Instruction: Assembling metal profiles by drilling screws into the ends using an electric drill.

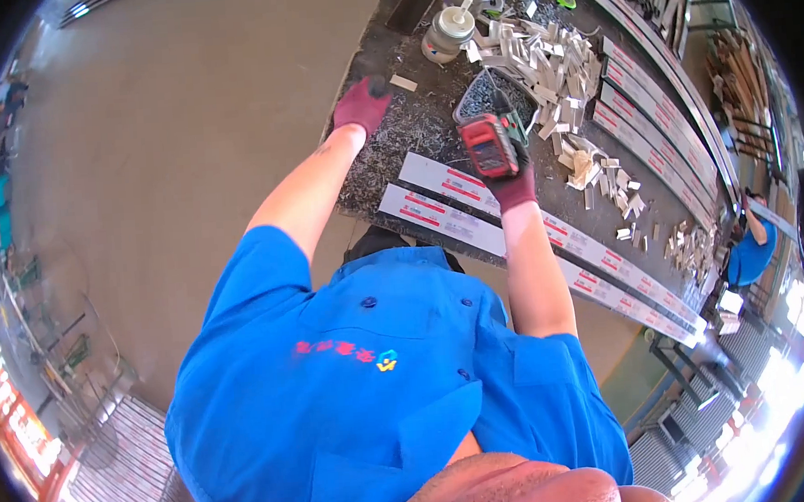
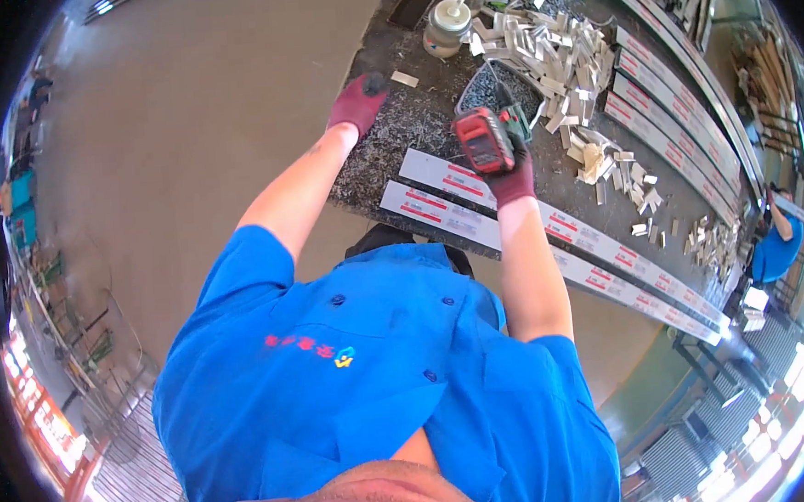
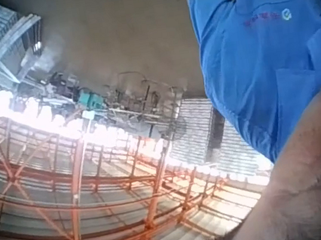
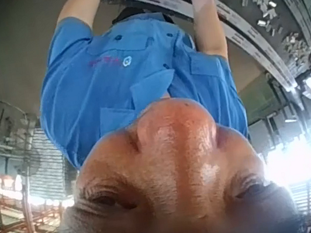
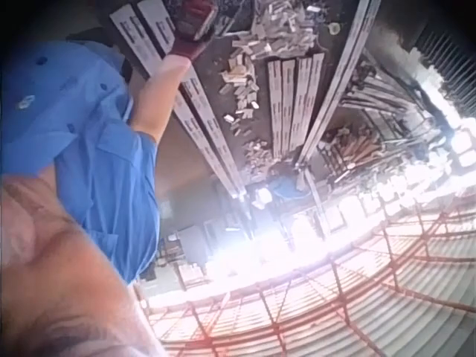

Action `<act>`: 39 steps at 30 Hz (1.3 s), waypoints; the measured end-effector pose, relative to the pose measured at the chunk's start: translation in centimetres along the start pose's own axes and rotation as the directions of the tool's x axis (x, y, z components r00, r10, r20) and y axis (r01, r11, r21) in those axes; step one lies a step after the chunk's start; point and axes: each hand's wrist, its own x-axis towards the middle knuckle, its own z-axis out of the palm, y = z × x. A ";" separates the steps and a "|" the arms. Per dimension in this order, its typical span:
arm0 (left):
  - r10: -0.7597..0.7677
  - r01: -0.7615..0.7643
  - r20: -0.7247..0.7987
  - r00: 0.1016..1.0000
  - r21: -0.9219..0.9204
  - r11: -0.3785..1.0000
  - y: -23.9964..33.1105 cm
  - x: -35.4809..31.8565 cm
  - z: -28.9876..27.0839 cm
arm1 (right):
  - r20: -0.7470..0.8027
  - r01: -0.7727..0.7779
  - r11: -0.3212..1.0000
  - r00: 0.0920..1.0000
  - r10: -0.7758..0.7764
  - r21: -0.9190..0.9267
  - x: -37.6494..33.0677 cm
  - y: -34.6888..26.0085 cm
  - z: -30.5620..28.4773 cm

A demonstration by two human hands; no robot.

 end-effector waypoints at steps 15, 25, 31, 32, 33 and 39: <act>0.276 -0.290 0.087 0.957 0.328 0.899 -2.2 7.9 9.3 | 0.004 -0.105 -0.167 0.836 -0.549 -0.980 -29.7 2.7 4.2; 0.172 -0.170 0.161 0.972 -0.024 0.985 -1.4 -5.7 5.2 | -0.329 -0.182 0.359 0.852 -0.408 -0.915 -28.9 7.6 9.4; 0.002 0.000 0.176 0.984 -0.007 1.000 -2.8 -12.3 8.9 | -0.177 -0.160 0.076 0.897 -0.404 -0.984 -27.3 7.9 9.8; -0.031 0.026 0.133 0.991 0.035 0.999 -2.7 -12.8 9.3 | -0.161 -0.159 0.039 0.902 -0.400 -0.987 -27.2 8.0 9.8; -0.063 0.056 0.091 0.994 0.071 0.996 -2.7 -13.1 9.8 | -0.162 -0.161 0.036 0.902 -0.401 -0.986 -27.2 7.9 9.9; 0.003 -0.018 0.187 0.982 0.083 0.996 -2.7 -12.6 9.3 | -0.176 -0.165 0.061 0.902 -0.394 -0.984 -27.6 7.5 9.8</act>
